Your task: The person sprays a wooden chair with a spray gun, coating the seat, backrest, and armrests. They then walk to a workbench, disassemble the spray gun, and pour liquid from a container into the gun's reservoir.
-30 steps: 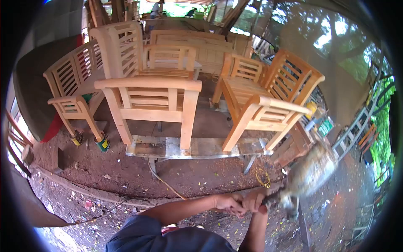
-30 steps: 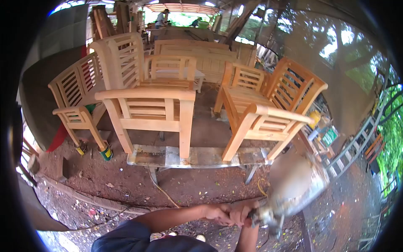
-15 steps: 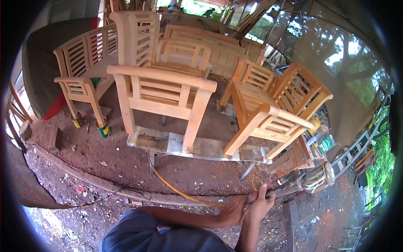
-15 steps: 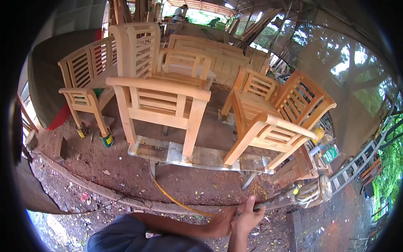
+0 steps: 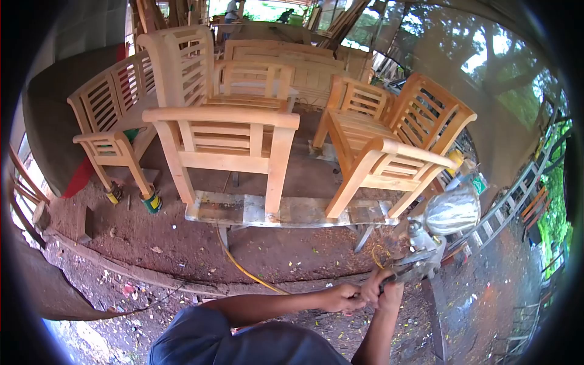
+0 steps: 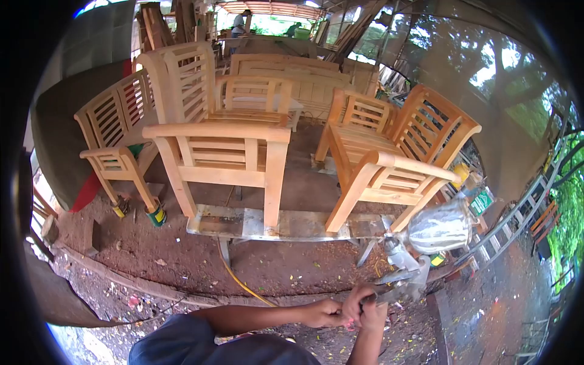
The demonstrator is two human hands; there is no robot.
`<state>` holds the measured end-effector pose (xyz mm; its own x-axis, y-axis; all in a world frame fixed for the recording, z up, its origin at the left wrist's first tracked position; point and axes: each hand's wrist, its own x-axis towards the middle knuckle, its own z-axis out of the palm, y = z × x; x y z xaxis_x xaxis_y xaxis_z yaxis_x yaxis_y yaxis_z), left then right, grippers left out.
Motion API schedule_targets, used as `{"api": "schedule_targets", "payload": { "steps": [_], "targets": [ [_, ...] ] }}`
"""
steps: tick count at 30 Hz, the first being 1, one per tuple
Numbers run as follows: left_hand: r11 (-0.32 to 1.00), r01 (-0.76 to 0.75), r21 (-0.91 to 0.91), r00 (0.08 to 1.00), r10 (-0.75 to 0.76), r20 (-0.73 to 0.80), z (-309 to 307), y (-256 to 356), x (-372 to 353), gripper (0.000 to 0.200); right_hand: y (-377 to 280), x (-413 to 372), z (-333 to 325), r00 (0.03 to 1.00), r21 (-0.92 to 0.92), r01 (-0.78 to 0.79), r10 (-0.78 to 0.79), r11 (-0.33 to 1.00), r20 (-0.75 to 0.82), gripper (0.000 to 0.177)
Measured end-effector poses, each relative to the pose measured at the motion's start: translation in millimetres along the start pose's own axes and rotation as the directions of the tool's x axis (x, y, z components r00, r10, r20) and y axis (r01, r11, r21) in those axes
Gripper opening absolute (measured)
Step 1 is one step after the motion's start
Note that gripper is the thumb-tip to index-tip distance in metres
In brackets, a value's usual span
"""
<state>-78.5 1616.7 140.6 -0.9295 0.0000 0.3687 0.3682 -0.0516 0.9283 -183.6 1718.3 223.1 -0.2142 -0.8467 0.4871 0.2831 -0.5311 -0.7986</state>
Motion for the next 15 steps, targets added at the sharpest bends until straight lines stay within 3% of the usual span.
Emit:
{"api": "schedule_targets", "payload": {
  "steps": [1,2,3,4,5,7,10,11,13,14,15],
  "targets": [
    [0.956,-0.199,0.214,0.965,0.229,-0.130,6.5,-1.3,1.7,0.026,0.0,2.6,13.3,0.964,-0.171,0.035,-0.079,0.985,-0.255,0.036],
    [0.910,-0.259,0.324,0.901,0.349,-0.259,8.7,-0.1,7.4,0.037,1.0,8.9,33.1,0.859,-0.340,0.015,-0.186,0.940,-0.476,0.031],
    [0.922,-0.071,0.382,0.918,0.210,-0.336,10.8,11.4,7.2,0.038,2.4,15.1,51.6,0.700,-0.491,-0.052,-0.319,0.870,-0.639,0.027],
    [0.898,0.118,0.424,0.904,0.079,-0.419,13.2,26.0,6.4,0.041,4.8,19.9,65.9,0.653,-0.484,-0.033,-0.348,0.874,-0.673,0.022],
    [0.841,0.303,0.448,0.862,-0.041,-0.506,14.8,33.0,5.6,0.043,16.0,24.3,72.9,0.615,-0.573,-0.015,-0.444,0.820,-0.651,0.030],
    [0.811,0.230,0.538,0.845,0.109,-0.524,22.5,12.6,2.8,0.047,32.8,33.6,77.1,0.542,-0.677,0.021,-0.577,0.736,-0.610,0.033],
    [0.701,0.065,0.710,0.746,0.439,-0.501,26.2,8.4,3.6,0.037,28.4,28.8,63.3,0.580,-0.554,-0.111,-0.399,0.825,-0.710,0.017],
    [0.715,0.044,0.698,0.771,0.420,-0.479,26.7,13.8,2.1,0.036,25.6,30.2,61.4,0.543,-0.495,-0.080,-0.378,0.865,-0.749,0.019],
    [0.751,0.010,0.660,0.809,0.382,-0.446,28.9,24.6,-3.5,0.033,25.5,15.8,38.6,0.618,-0.358,0.017,-0.291,0.934,-0.730,0.031],
    [0.809,-0.016,0.588,0.880,0.291,-0.376,21.2,25.1,-4.4,0.022,21.3,9.3,29.4,0.747,-0.215,0.091,-0.209,0.972,-0.631,0.032],
    [0.942,0.032,0.333,0.971,0.049,-0.234,8.5,23.4,-1.5,0.021,17.4,3.5,20.7,0.855,-0.053,0.133,-0.141,0.990,-0.500,0.033]
  ]
}}
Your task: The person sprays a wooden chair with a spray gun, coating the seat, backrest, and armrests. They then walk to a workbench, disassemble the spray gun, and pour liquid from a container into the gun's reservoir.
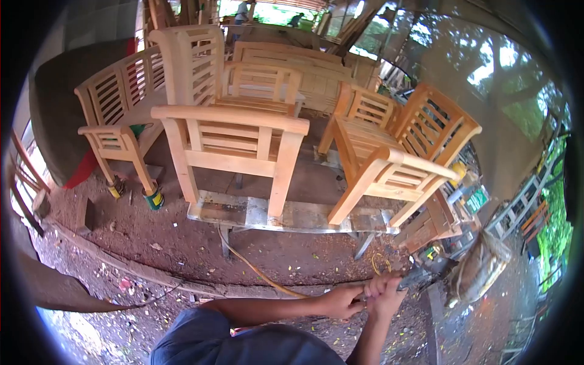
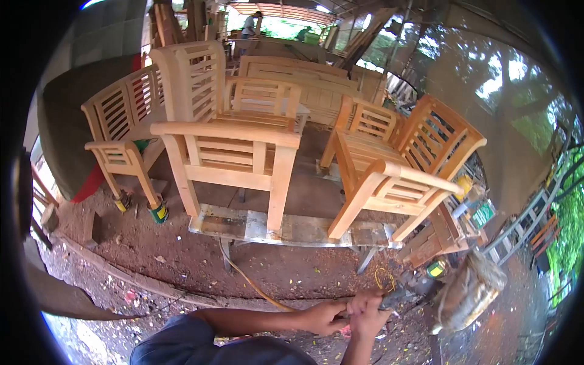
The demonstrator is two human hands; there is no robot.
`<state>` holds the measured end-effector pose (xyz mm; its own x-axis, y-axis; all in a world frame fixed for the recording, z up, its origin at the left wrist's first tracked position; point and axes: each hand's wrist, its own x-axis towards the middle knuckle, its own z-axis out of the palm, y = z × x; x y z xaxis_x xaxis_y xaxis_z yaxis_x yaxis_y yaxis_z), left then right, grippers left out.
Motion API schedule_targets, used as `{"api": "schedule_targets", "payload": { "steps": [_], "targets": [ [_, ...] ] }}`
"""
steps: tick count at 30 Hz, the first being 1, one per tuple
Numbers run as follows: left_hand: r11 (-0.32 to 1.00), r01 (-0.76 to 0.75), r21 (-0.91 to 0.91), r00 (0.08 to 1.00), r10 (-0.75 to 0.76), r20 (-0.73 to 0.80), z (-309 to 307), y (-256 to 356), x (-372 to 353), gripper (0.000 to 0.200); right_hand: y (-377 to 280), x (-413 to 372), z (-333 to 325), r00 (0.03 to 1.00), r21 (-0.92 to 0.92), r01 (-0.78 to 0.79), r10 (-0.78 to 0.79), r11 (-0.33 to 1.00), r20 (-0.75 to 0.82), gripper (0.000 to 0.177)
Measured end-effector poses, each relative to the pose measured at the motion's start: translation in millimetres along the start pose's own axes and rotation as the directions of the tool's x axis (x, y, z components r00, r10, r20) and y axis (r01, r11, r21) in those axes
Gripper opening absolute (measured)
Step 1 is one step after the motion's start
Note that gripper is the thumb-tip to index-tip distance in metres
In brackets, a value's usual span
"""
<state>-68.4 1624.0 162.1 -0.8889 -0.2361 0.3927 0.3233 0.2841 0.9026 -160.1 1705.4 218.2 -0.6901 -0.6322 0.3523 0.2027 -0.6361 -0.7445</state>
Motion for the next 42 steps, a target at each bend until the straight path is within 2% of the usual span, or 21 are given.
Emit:
{"api": "schedule_targets", "payload": {
  "steps": [2,3,5,6,9,12,15,17,21,24,26,27,30,31,32,33,34,37,39,40,42],
  "targets": [
    [0.837,0.389,-0.386,0.827,-0.134,0.545,-23.2,-9.3,10.9,0.021,-3.5,4.3,-13.5,0.931,0.234,-0.154,0.061,0.960,0.361,0.036],
    [0.606,0.499,-0.619,0.793,-0.033,0.608,-26.7,4.9,6.2,0.022,-2.2,8.3,-16.8,0.844,0.298,-0.242,0.049,0.923,0.534,0.037],
    [0.495,0.569,-0.657,0.725,0.075,0.685,-23.2,-9.7,3.5,0.023,3.3,19.7,-15.0,0.576,0.387,-0.405,-0.098,0.828,0.812,0.039],
    [0.441,0.606,-0.663,0.685,0.135,0.716,-18.3,-16.6,2.2,0.024,2.7,20.3,-13.4,0.558,0.375,-0.398,-0.103,0.838,0.823,0.041],
    [0.663,0.412,-0.625,0.821,0.027,0.570,-5.5,-14.9,-5.3,0.025,-0.7,24.1,-12.3,0.530,0.335,-0.380,-0.094,0.862,0.843,0.044],
    [0.938,0.012,-0.347,0.981,0.056,0.186,7.1,-25.0,-4.0,0.026,-12.3,-0.4,7.0,0.985,0.057,-0.059,0.049,0.997,0.163,0.041],
    [0.976,-0.082,0.200,0.988,0.107,-0.113,16.8,-18.1,0.7,0.027,-4.3,-5.9,42.7,0.925,-0.413,0.090,-0.229,0.906,-0.302,0.032],
    [0.884,0.005,0.468,0.972,0.106,-0.211,23.8,-12.2,1.1,0.027,-3.5,-5.0,44.6,0.873,-0.581,0.072,-0.333,0.811,-0.356,0.025],
    [0.826,-0.032,0.563,0.926,0.236,-0.294,45.3,-20.6,-10.4,0.027,-6.6,-1.2,17.3,0.848,-0.336,-0.107,-0.090,0.936,-0.522,0.039],
    [0.950,-0.103,0.295,0.969,0.162,-0.185,34.6,-7.9,-7.1,0.024,-16.3,-4.8,-5.9,0.927,-0.245,-0.126,0.026,0.961,-0.375,0.043],
    [0.974,0.149,-0.168,0.957,-0.100,0.271,10.3,-13.2,11.4,0.022,-15.5,-3.8,-29.1,0.989,-0.046,-0.112,0.107,0.993,-0.097,0.049],
    [0.878,0.343,-0.334,0.849,-0.137,0.509,-0.1,-17.8,17.8,0.022,-11.9,-2.0,-41.3,0.989,0.071,-0.134,0.128,0.988,0.072,0.050],
    [0.485,0.676,-0.555,0.645,-0.027,0.763,-14.3,-25.8,21.1,0.020,6.1,11.2,-62.1,0.855,0.305,-0.237,0.050,0.923,0.515,0.053],
    [0.475,0.673,-0.567,0.662,-0.045,0.748,-9.9,-34.1,19.1,0.016,9.6,16.3,-58.5,0.788,0.333,-0.255,-0.004,0.908,0.616,0.052],
    [0.667,0.611,-0.426,0.726,-0.260,0.637,-1.4,-34.2,14.5,0.019,10.9,24.7,-55.0,0.703,0.356,-0.277,-0.064,0.892,0.708,0.051],
    [0.896,0.253,-0.366,0.909,-0.091,0.407,17.8,-58.0,9.2,0.021,9.9,30.0,-53.4,0.654,0.358,-0.317,-0.071,0.878,0.753,0.048],
    [0.975,-0.120,-0.188,0.968,0.157,0.196,31.5,-78.8,5.8,0.023,8.8,31.7,-49.4,0.699,0.340,-0.270,-0.060,0.901,0.713,0.047],
    [0.978,-0.131,0.164,0.990,0.139,-0.037,15.7,-22.2,7.6,0.027,5.3,29.1,-40.1,0.830,0.233,-0.092,-0.055,0.968,0.555,0.036],
    [0.925,-0.043,0.378,0.959,0.145,-0.244,18.6,-27.8,18.2,0.027,7.3,24.8,-8.7,0.992,-0.081,0.121,-0.123,0.989,-0.027,0.031],
    [0.882,0.021,0.472,0.925,0.162,-0.343,18.9,-29.4,23.7,0.028,8.9,21.1,11.7,0.925,-0.271,0.145,-0.227,0.952,-0.305,0.030],
    [0.831,0.078,0.551,0.927,0.143,-0.346,19.0,-26.2,26.9,0.026,13.5,20.0,32.8,0.871,-0.372,0.129,-0.284,0.919,-0.400,0.029]
  ]
}}
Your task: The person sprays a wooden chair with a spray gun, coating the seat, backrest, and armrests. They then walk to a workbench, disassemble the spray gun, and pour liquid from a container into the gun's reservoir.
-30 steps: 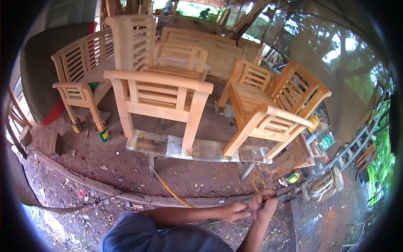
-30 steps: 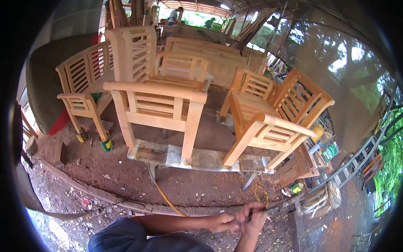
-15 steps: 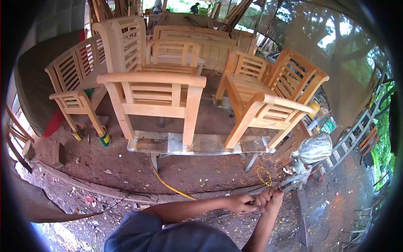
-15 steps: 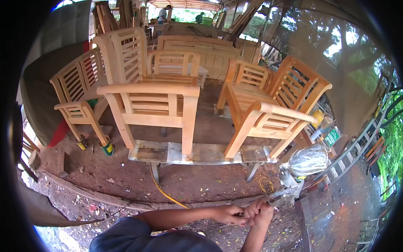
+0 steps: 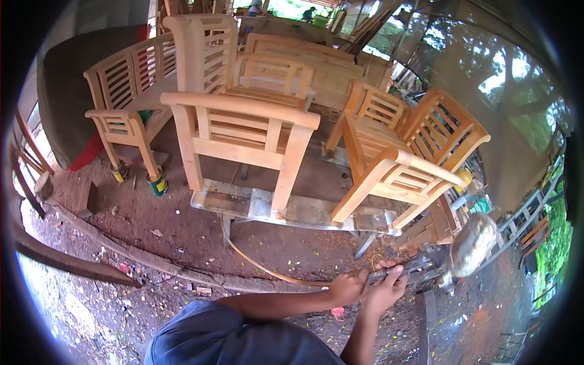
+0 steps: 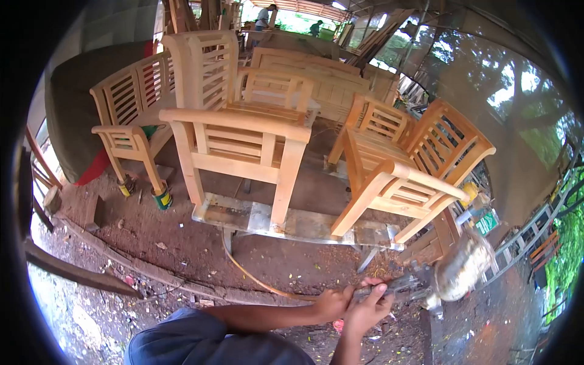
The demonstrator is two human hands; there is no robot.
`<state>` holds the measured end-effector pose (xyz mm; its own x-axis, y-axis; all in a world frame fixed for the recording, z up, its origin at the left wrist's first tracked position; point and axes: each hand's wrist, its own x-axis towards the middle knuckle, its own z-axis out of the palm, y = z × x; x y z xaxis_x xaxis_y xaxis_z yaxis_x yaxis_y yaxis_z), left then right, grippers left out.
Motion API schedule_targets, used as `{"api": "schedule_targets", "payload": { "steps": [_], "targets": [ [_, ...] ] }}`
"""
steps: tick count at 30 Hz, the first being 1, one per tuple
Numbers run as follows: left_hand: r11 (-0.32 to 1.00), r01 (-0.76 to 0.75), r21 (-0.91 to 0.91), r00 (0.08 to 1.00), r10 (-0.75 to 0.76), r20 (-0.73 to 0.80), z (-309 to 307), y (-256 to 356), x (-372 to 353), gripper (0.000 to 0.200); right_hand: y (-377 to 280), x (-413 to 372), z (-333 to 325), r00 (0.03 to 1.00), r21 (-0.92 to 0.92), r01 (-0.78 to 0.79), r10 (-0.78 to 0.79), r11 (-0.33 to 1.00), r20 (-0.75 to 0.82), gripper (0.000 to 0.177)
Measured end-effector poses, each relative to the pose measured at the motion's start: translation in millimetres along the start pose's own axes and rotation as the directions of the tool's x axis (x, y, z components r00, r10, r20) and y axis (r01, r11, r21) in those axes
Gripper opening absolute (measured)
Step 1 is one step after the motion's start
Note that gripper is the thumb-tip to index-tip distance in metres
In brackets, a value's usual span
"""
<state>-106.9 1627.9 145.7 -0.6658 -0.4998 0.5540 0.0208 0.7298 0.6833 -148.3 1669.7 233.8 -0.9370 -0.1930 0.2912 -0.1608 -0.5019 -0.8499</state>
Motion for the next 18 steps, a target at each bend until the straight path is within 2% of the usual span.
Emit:
{"api": "schedule_targets", "payload": {
  "steps": [2,3,5,7,8,9,10,11,12,13,14,15,16,18],
  "targets": [
    [1.000,0.007,0.002,1.000,-0.007,0.004,0.9,2.3,1.7,0.019,3.0,-1.1,9.6,0.991,0.057,0.028,-0.020,0.998,-0.136,0.031],
    [1.000,-0.002,0.009,1.000,0.002,-0.003,0.0,5.5,0.7,0.020,-2.8,2.0,11.4,0.978,0.019,-0.020,0.024,1.000,-0.207,0.034],
    [1.000,-0.009,0.028,1.000,0.010,-0.023,-1.3,17.1,-7.4,0.023,-14.6,5.5,6.7,0.979,0.119,-0.100,0.120,0.988,-0.166,0.038],
    [0.998,-0.012,-0.066,0.997,0.008,-0.072,-4.8,26.5,-17.4,0.028,-18.9,10.5,-0.8,0.974,0.175,-0.178,0.199,0.968,-0.112,0.045],
    [0.993,-0.018,-0.113,0.995,0.007,-0.095,-4.1,28.9,-21.6,0.030,-17.9,14.2,-9.9,0.967,0.233,-0.252,0.252,0.939,0.029,0.045],
    [0.973,-0.084,-0.214,0.997,0.081,-0.020,7.1,12.6,-21.3,0.033,-15.2,17.7,-24.4,0.940,0.281,-0.332,0.294,0.900,0.170,0.046],
    [0.934,-0.026,-0.355,0.975,0.103,0.199,6.3,3.9,-14.0,0.033,-11.2,22.9,-39.4,0.895,0.317,-0.416,0.322,0.852,0.309,0.047],
    [0.878,0.064,-0.474,0.902,0.153,0.403,-2.4,-4.3,-1.2,0.034,0.6,33.2,-54.7,0.739,0.368,-0.508,0.174,0.778,0.651,0.045],
    [0.807,0.177,-0.563,0.784,0.230,0.576,-16.3,-10.4,12.3,0.036,6.3,36.8,-58.9,0.680,0.383,-0.542,0.123,0.747,0.722,0.043],
    [0.423,0.609,-0.671,0.630,0.256,0.733,-50.6,4.5,20.8,0.039,9.7,39.4,-61.0,0.617,0.394,-0.576,0.065,0.717,0.784,0.041],
    [0.136,0.772,-0.620,0.533,0.392,0.750,-41.2,-12.3,18.0,0.035,12.0,40.7,-61.6,0.549,0.398,-0.609,0.002,0.686,0.836,0.039],
    [0.134,0.811,-0.570,0.467,0.440,0.767,-39.2,-18.6,15.6,0.033,13.3,41.8,-55.5,0.498,0.432,-0.660,-0.073,0.615,0.864,0.034],
    [0.139,0.842,-0.521,0.400,0.487,0.777,-37.3,-22.2,14.7,0.031,16.1,44.3,-55.6,0.445,0.419,-0.683,-0.114,0.598,0.888,0.034],
    [0.344,0.781,-0.522,0.441,0.288,0.850,-23.1,-16.5,5.3,0.025,22.6,49.3,-57.0,0.337,0.390,-0.727,-0.201,0.565,0.920,0.035]
  ]
}}
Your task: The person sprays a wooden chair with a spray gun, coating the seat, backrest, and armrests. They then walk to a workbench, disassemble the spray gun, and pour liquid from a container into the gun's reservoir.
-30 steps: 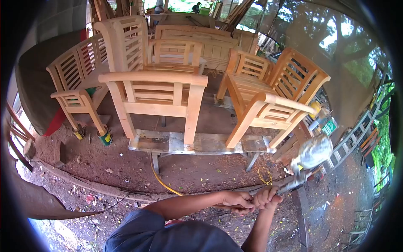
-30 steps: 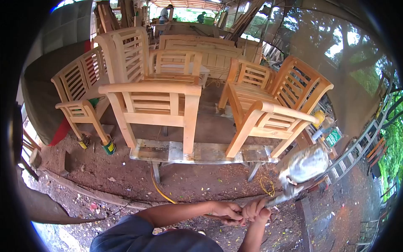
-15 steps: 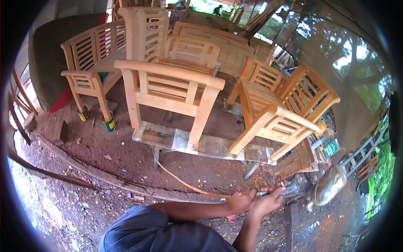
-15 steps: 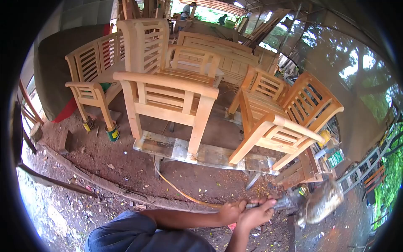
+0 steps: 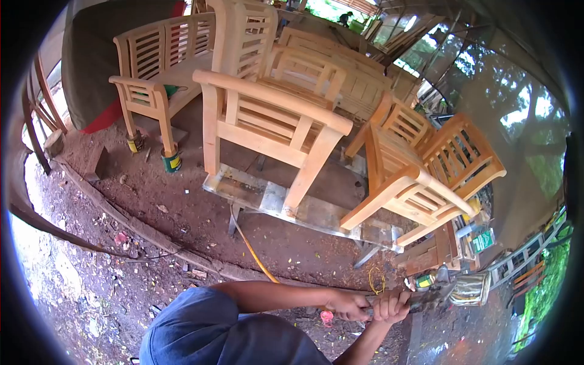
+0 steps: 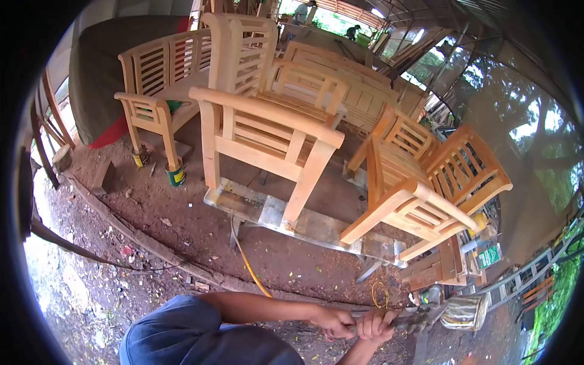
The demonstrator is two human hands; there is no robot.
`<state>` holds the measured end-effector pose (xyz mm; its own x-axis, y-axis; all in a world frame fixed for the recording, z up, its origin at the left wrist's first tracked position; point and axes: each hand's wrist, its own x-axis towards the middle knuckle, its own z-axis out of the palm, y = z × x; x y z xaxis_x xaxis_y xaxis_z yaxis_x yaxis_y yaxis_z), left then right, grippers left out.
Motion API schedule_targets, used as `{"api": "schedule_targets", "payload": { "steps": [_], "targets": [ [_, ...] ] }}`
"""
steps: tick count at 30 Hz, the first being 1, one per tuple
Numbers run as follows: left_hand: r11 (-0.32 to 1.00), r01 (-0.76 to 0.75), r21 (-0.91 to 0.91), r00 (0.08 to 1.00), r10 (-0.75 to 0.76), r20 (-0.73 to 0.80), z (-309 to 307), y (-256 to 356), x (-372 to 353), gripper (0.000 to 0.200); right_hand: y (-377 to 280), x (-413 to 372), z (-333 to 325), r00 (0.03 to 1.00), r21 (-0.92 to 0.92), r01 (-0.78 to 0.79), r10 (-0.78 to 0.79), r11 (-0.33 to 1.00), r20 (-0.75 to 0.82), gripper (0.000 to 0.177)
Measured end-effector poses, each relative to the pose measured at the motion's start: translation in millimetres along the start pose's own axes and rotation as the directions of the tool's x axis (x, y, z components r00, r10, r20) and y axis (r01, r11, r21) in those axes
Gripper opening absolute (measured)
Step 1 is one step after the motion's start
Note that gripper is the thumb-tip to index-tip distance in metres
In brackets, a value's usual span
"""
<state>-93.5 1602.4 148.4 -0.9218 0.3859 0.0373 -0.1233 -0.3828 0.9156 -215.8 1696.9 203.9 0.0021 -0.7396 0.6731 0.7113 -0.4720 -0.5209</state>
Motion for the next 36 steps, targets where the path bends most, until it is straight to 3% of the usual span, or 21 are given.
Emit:
{"api": "schedule_targets", "payload": {
  "steps": [2,4,5,6,7,8,9,12,13,16,20,22,23,26,28,30,31,32,33,34,36],
  "targets": [
    [0.893,-0.270,0.360,0.934,0.334,-0.130,2.3,-20.9,9.8,0.022,0.7,7.7,8.4,1.000,-0.013,0.006,-0.006,1.000,0.017,0.035],
    [0.599,-0.417,0.684,0.757,0.645,-0.104,17.4,-14.7,1.0,0.024,0.6,8.0,15.8,0.999,-0.052,0.003,-0.005,0.999,-0.037,0.032],
    [0.571,-0.379,0.728,0.721,0.675,-0.155,19.1,-11.8,0.7,0.027,3.0,-2.0,17.3,0.962,-0.074,0.047,-0.065,0.996,-0.267,0.032],
    [0.548,-0.333,0.768,0.682,0.702,-0.205,20.7,-9.1,0.4,0.033,9.9,6.6,29.1,0.809,-0.339,0.021,-0.215,0.941,-0.547,0.031],
    [0.557,-0.264,0.787,0.672,0.692,-0.264,21.6,-5.9,0.2,0.035,21.3,27.4,47.8,0.570,-0.556,-0.094,-0.413,0.825,-0.710,0.030],
    [0.563,-0.194,0.803,0.656,0.683,-0.321,22.2,-4.3,1.1,0.038,32.8,41.1,60.6,0.288,-0.686,-0.277,-0.623,0.673,-0.727,0.030],
    [0.438,-0.043,0.898,0.611,0.722,-0.323,20.4,-5.5,3.7,0.041,42.4,42.7,63.1,0.293,-0.740,-0.343,-0.683,0.578,-0.669,0.029],
    [0.336,0.027,0.941,0.440,0.842,-0.313,6.8,-44.6,23.1,0.042,53.7,30.2,39.0,0.278,-0.729,-0.470,-0.700,0.498,-0.658,0.032],
    [0.255,0.157,0.954,0.448,0.843,-0.299,5.1,-53.6,24.0,0.034,54.9,30.8,34.6,0.208,-0.674,-0.495,-0.678,0.548,-0.705,0.035],
    [0.307,0.315,0.898,0.391,0.820,-0.418,-4.0,-68.5,24.3,0.027,61.1,20.3,14.9,0.314,-0.630,-0.382,-0.547,0.676,-0.776,0.036],
    [0.214,0.354,0.910,0.348,0.873,-0.341,-25.0,-73.8,-5.4,0.026,87.0,2.8,-12.0,0.500,-0.565,-0.252,-0.394,0.785,-0.771,0.036],
    [0.174,0.334,0.926,0.313,0.907,-0.283,-32.5,-77.3,-26.5,0.028,97.2,-4.0,-20.4,0.656,-0.517,-0.204,-0.276,0.831,-0.703,0.037],
    [0.214,0.316,0.924,0.325,0.891,-0.318,-31.8,-77.7,-41.4,0.032,103.0,-3.3,-21.7,0.703,-0.493,-0.189,-0.233,0.849,-0.672,0.038],
    [0.535,0.361,0.764,0.588,0.505,-0.632,-36.7,-67.8,-97.0,0.040,113.3,4.3,-16.2,0.828,-0.440,-0.154,-0.128,0.885,-0.546,0.036],
    [0.634,0.262,0.728,0.579,0.500,-0.644,-70.5,-106.9,-135.9,0.036,112.8,9.6,-11.2,0.872,-0.378,-0.139,-0.069,0.915,-0.485,0.036],
    [0.488,0.408,0.771,0.742,0.314,-0.592,-99.3,-128.6,-199.3,0.027,108.1,20.0,-2.6,0.916,-0.285,-0.091,-0.032,0.954,-0.400,0.040],
    [0.420,0.553,0.720,0.728,0.177,-0.662,-120.1,-151.7,-237.3,0.026,103.2,24.3,3.0,0.933,-0.211,-0.081,0.000,0.974,-0.360,0.041],
    [0.254,0.681,0.687,0.705,0.027,-0.709,-149.7,-180.3,-274.8,0.030,100.7,29.7,9.8,0.948,-0.135,-0.073,0.026,0.988,-0.316,0.042],
    [0.081,0.820,0.567,0.573,-0.113,-0.812,-157.6,-187.9,-308.9,0.028,100.5,37.3,17.5,0.967,-0.123,-0.054,0.022,0.991,-0.252,0.042],
    [0.114,0.810,0.575,0.585,-0.094,-0.805,-162.9,-193.6,-348.9,0.030,102.1,43.0,21.7,0.984,-0.084,-0.039,0.024,0.996,-0.176,0.043],
    [-0.025,0.868,0.495,0.491,-0.094,-0.866,-164.6,-203.0,-402.2,0.024,105.4,52.7,27.1,1.000,-0.012,-0.003,0.003,1.000,-0.022,0.043]
  ]
}}
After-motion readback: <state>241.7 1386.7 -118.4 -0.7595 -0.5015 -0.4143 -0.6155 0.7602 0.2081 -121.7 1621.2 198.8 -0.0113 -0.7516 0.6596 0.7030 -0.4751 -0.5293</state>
